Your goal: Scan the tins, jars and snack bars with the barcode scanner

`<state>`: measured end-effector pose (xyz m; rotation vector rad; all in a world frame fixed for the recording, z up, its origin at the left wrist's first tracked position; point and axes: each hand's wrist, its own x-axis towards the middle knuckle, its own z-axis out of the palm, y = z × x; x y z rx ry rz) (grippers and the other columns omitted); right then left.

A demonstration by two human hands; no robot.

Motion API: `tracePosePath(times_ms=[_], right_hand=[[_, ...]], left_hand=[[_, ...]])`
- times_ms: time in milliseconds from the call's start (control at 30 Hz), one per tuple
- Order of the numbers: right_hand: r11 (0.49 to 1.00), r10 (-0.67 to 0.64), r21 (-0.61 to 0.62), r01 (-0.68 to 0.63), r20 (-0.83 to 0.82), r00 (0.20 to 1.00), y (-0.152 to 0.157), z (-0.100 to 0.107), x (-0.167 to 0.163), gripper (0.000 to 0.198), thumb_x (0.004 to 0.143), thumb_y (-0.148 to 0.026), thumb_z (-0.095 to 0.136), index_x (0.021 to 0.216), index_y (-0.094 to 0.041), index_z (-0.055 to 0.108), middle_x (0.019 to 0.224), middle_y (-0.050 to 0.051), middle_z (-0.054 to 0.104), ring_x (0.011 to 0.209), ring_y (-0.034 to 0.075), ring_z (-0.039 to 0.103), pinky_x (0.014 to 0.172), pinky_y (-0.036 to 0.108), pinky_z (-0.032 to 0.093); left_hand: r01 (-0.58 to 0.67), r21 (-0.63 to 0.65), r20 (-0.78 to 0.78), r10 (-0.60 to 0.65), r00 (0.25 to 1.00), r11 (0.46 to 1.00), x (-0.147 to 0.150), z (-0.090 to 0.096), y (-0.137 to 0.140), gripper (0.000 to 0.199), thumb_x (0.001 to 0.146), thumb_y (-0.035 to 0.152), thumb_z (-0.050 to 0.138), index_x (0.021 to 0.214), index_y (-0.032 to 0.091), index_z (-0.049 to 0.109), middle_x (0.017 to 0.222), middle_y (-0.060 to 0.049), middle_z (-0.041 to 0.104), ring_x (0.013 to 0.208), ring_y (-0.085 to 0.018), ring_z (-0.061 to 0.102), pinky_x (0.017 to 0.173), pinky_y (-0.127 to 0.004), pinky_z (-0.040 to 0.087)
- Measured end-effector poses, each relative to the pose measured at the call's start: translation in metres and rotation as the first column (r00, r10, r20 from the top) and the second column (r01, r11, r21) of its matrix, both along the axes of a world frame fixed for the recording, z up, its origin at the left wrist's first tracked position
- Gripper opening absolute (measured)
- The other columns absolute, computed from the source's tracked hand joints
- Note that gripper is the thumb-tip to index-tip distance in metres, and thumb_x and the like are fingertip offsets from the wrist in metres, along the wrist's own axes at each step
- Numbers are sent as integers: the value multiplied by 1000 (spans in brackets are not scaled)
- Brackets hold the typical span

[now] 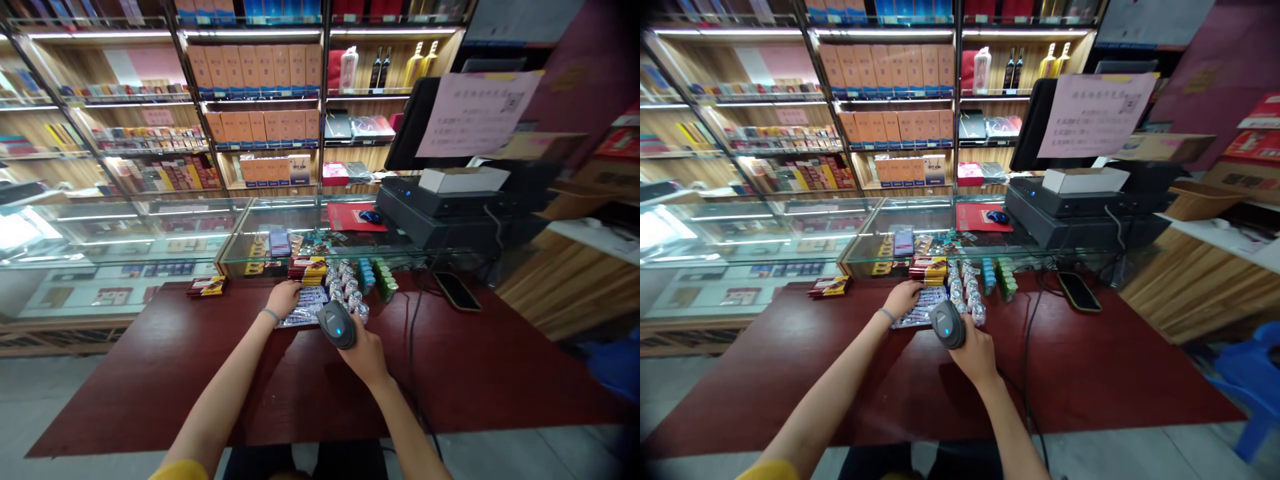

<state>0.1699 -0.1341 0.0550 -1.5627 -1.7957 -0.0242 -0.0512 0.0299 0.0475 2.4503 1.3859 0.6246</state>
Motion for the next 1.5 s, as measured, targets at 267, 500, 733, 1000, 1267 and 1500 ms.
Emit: tracePosePath(times_ms=[267,500,733,1000,1267,1500], right_hand=[[1000,9,-19,-10,-16,1000,2,-2,-4,34,80,-32,59,109,-18,52,76,5,73,64,24,71,55,27,45],[999,37,13,-37,26,999,9,-7,-22,35,81,-30,59,113,-17,52,75,5,72,64,24,71,54,28,45],[992,90,79,-97,85,992,27,-8,-54,32,81,-31,58,110,-18,55,75,4,72,60,23,69,52,28,44],[988,147,36,-151,94,985,40,-6,-77,31,82,-29,57,111,-18,53,77,4,72,63,23,71,54,27,44],[980,197,-31,-195,116,974,54,-6,-93,36,79,-28,57,114,-21,52,80,2,73,62,22,70,53,28,43],[974,227,-29,-225,93,970,59,-9,-99,32,80,-31,58,110,-20,54,74,2,71,61,22,68,53,28,42]], left_hand=[[21,-168,405,49,913,986,-6,-5,2,24,80,22,63,99,26,76,103,-6,75,100,-26,66,99,-35,47],[-228,42,385,195,902,973,-81,-2,-14,26,93,31,51,111,25,69,112,-7,69,108,-24,62,102,-37,44],[-436,251,152,410,899,864,-189,-18,-16,30,92,24,49,118,19,62,114,-13,61,112,-28,55,103,-43,43],[-433,300,-45,466,884,850,-237,-36,-9,47,87,22,55,134,24,56,138,-15,49,129,-31,45,111,-48,34],[-499,236,-94,530,843,834,-246,-49,1,51,89,33,52,139,22,53,149,-18,44,141,-40,30,113,-63,19],[-494,243,-10,511,859,835,-245,-42,-11,44,89,17,44,129,23,62,134,-12,61,124,-32,50,111,-50,29]])
